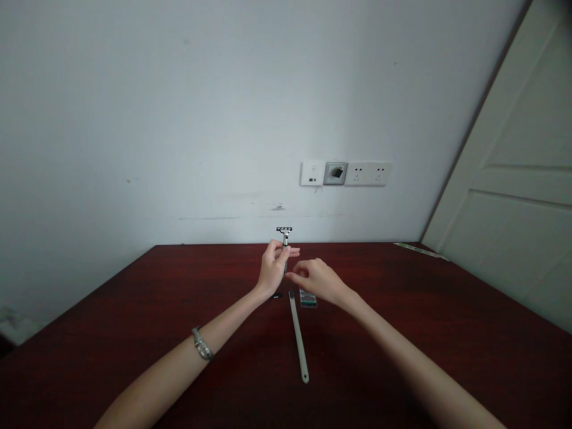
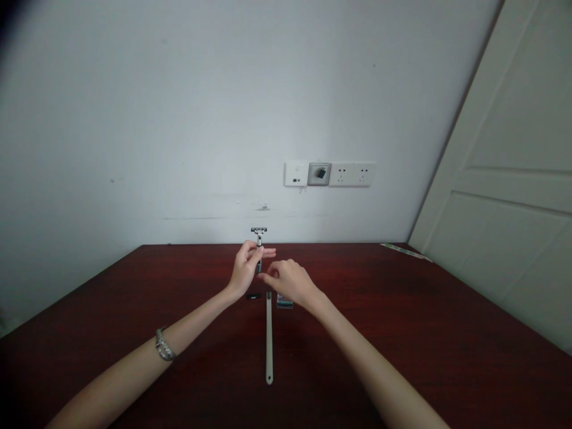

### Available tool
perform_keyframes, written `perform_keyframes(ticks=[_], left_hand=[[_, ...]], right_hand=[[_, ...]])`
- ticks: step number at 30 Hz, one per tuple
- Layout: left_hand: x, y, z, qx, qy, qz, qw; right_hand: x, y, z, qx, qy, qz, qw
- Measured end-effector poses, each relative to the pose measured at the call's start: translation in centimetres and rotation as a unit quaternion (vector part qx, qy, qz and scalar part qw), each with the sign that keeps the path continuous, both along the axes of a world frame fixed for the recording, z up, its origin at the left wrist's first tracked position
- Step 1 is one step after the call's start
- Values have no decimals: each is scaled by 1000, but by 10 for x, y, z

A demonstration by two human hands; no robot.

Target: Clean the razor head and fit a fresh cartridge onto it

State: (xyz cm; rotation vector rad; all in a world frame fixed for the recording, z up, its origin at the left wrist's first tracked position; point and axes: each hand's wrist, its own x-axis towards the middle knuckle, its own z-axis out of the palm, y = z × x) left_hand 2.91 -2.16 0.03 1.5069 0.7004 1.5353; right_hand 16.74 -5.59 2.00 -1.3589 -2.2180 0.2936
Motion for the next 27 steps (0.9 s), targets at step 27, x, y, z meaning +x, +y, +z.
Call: perform_keyframes(ticks=[27], left_hand=[[-9,-3,26,-93,22,-58,994]], right_hand=[[-12,-2,-1,-200,264,116,936]])
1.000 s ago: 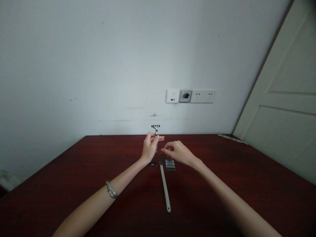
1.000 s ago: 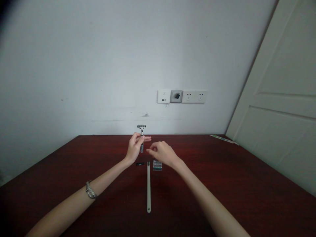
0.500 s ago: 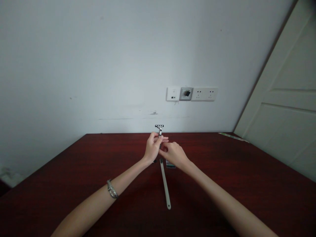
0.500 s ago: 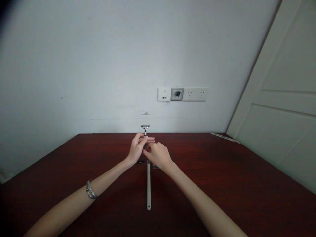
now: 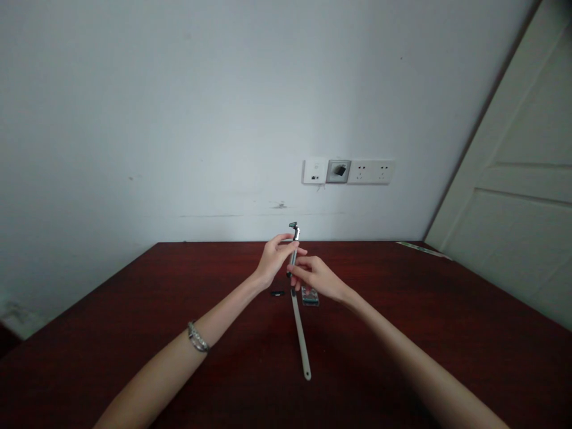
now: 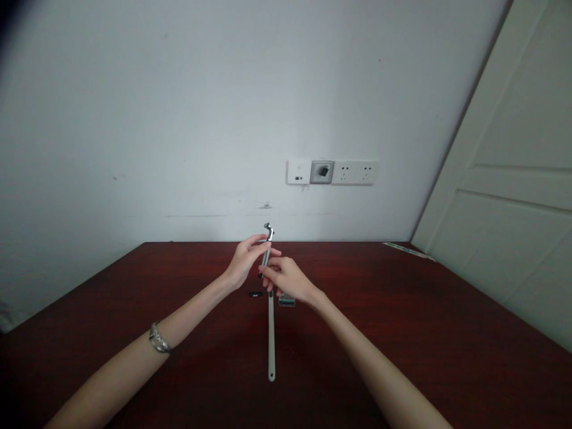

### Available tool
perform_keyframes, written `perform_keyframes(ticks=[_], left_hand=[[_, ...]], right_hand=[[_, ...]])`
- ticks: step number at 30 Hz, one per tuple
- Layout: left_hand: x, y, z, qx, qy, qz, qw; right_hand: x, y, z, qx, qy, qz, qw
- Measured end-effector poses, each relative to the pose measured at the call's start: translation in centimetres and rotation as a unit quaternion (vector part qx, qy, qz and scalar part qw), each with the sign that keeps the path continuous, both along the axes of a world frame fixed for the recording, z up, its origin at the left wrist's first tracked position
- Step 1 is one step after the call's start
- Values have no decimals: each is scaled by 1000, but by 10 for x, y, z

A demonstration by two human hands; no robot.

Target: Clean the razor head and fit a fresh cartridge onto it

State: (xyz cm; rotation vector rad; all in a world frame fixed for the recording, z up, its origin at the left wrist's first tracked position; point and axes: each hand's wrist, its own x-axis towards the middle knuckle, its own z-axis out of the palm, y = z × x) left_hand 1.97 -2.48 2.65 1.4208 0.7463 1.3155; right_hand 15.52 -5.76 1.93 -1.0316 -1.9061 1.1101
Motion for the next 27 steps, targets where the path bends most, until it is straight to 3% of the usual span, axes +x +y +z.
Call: perform_keyframes(ticks=[5,11,17,19,22,27], left_hand=[[-8,2,6,-16,3,-70,997],[-14,7,9,14,45,-56,997],[-15,6,13,18,58,-48,997],[-15,6,13,25,60,-40,997],[-15,8,12,25,57,-25,998],[-14,11,9,42,50,15,998]], right_hand=[[4,0,3,-85,84,55,991],[8,3,3,-134,120,99,979],[9,4,2,-133,117,115,977],[10,2,3,-106,92,94,986],[12,0,8,5,16,25,1000],[16,-1,13,178,-99,-109,973]])
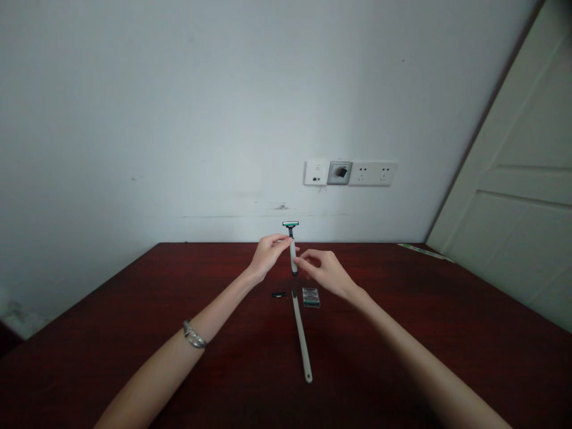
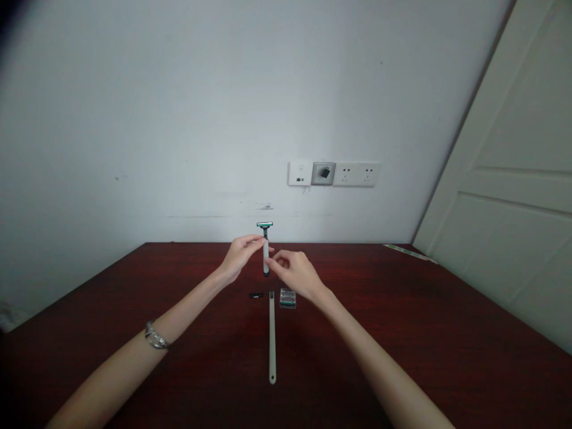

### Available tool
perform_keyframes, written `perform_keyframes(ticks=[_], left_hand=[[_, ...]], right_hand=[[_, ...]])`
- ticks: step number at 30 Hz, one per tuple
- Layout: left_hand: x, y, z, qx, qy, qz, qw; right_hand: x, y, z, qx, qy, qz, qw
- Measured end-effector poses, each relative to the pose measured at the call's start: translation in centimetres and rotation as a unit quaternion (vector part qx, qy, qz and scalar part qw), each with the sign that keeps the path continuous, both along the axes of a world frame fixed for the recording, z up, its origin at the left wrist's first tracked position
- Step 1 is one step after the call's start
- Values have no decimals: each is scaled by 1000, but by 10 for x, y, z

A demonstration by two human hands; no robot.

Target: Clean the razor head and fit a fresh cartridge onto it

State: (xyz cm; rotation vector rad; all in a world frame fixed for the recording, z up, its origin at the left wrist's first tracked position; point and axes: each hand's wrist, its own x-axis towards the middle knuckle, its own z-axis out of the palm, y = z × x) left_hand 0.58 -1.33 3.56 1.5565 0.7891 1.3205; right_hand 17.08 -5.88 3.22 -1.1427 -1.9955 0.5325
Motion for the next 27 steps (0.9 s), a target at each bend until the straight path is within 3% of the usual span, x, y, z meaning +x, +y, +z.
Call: perform_keyframes(ticks=[7,12,22,27], left_hand=[[4,0,-5,-5,12,8,1000],[6,2,-9,2,33,18,999],[7,5,-14,37,95,41,994],[-2,5,-6,129,189,22,973]], right_hand=[[-10,-6,-2,70,-145,-127,979],[-14,-9,-6,79,-211,-170,959],[-17,-7,-6,66,-213,-161,962],[-17,-9,-3,64,-210,-165,962]])
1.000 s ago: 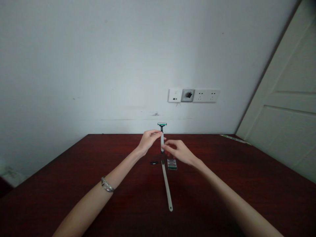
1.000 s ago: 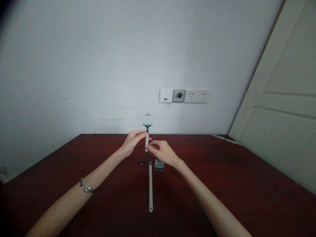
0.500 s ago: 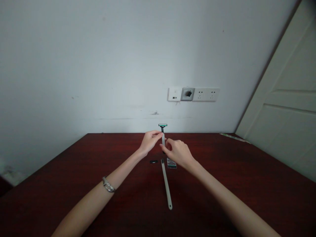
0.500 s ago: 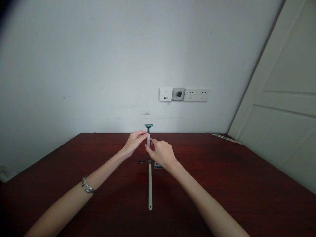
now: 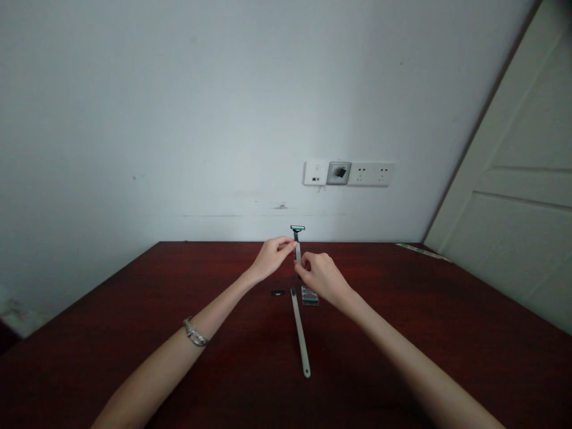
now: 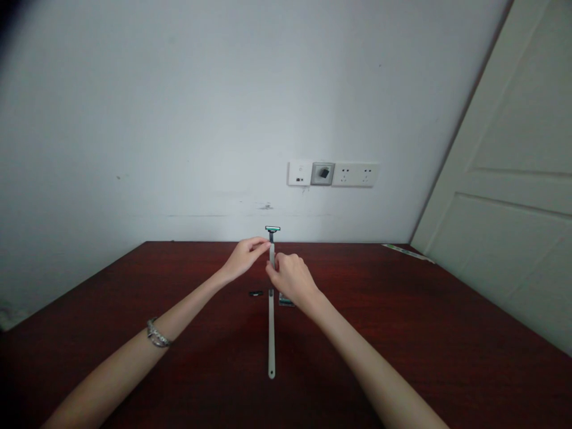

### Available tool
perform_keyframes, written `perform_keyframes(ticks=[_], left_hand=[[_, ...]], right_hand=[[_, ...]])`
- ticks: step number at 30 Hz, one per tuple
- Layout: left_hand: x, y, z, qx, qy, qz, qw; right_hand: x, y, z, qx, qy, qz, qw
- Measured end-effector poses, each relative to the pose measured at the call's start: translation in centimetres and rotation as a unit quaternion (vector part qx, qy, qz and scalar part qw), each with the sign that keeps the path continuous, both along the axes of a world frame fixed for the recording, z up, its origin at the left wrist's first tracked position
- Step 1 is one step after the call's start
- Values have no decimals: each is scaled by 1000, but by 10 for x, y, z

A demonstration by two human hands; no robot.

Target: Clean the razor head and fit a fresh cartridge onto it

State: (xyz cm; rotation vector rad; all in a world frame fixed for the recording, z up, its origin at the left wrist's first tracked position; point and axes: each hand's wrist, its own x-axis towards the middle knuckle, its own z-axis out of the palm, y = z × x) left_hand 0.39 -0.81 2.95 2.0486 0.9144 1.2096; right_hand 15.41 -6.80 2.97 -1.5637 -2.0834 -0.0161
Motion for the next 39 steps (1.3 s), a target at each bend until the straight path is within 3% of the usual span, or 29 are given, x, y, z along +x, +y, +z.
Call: perform_keyframes(ticks=[7,10,14,18,23,30,39], left_hand=[[-40,-4,13,77,239,-37,967],[-54,-2,2,90,349,-12,933],[-63,1,-25,57,430,4,901],[-65,-1,-48,23,431,5,902],[-64,-2,-63,32,442,2,896],[-61,-4,-69,63,444,2,894],[-58,4,-72,-19,421,-1,907]], right_hand=[[2,-14,3,-19,-25,-12,999],[1,-21,-1,-46,-25,-2,999],[-4,-31,-13,-75,-31,19,997],[-11,-42,-26,-95,-36,31,994],[-18,-53,-36,-132,-44,38,989],[-24,-58,-45,-150,-54,39,986],[-26,-56,-53,-151,-63,46,985]])
